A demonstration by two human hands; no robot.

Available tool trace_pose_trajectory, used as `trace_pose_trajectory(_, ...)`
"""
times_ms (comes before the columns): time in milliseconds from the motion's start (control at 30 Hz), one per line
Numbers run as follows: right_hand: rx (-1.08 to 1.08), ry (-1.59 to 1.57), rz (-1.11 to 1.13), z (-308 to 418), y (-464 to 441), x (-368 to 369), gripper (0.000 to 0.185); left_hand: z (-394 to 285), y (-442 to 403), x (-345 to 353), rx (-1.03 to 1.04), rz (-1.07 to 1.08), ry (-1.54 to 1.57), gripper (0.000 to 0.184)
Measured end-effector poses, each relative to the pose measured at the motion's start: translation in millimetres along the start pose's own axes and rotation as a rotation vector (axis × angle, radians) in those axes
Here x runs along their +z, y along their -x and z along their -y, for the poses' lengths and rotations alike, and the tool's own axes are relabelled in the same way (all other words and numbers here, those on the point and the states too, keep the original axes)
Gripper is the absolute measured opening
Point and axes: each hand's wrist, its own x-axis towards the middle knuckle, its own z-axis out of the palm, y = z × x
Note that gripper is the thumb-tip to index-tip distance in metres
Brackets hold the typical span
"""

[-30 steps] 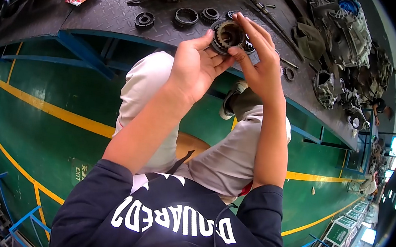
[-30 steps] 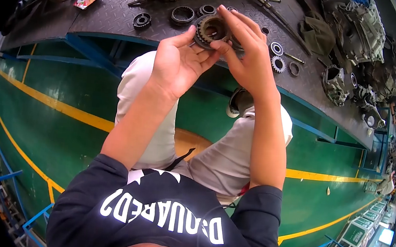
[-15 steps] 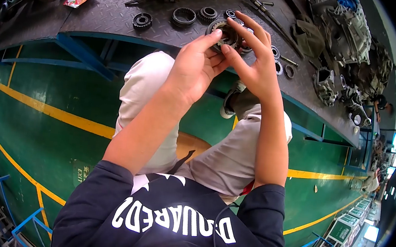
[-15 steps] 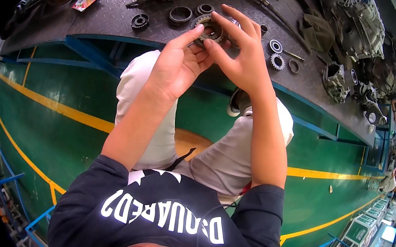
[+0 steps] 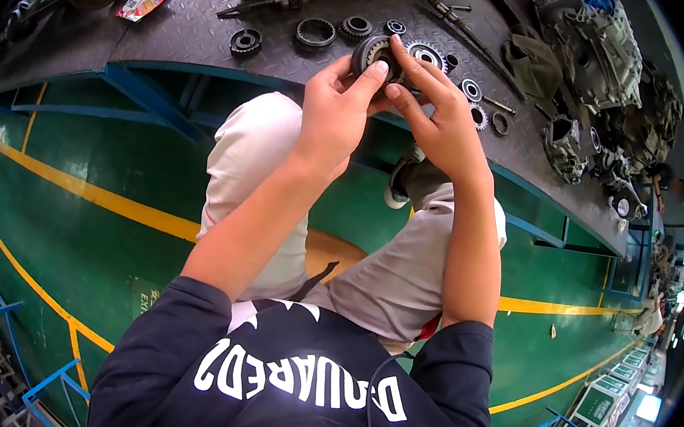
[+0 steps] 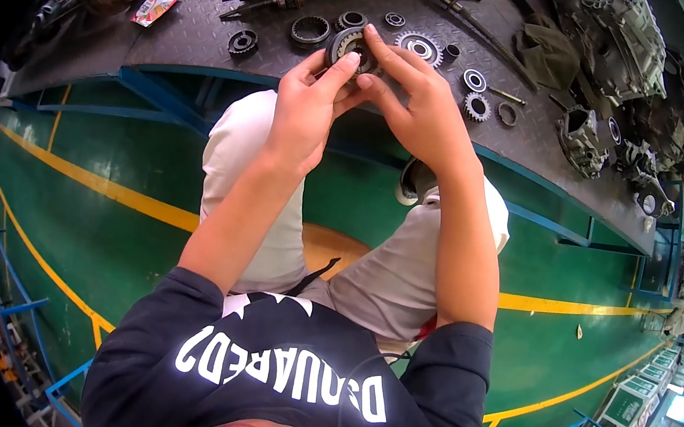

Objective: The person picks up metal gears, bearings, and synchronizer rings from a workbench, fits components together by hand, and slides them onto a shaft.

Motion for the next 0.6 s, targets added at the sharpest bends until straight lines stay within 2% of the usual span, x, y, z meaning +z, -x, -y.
trace_pose_trajectory(67,0.040,0.001,0.039,-1.0,1.5,-2.4,0.056,1.0,-0.7,0.9,0.026,-0.003,-0.023,0.021)
trace_pose_trajectory(167,-0.059,0.144,-0.051,-6.6,5.1,2.7,0.056,5.0,-1.3,-0.8,0.010,-0.014,-0.036,0.020)
trace_pose_trajectory(267,0.131,-0.169,0.017,-3.7,7.4,0.2,0.055,2.8,0.0,-2.0,-0.083,-0.024,0.010,0.020)
trace_pose_trajectory(367,0.251,-0.307,0.067,-5.0,9.1,-6.5,0.054,2.9,0.2,-3.6,-0.191,-0.028,0.088,0.018)
trace_pose_trajectory(567,0.185,-0.271,0.069,-13.2,7.8,-4.1,0.063,8.4,-6.9,-9.3,-0.308,-0.023,0.318,0.025)
trace_pose_trajectory(600,0.247,-0.310,0.013,-16.8,8.1,-10.3,0.066,3.8,-7.6,-6.8,-0.330,-0.032,0.344,0.027)
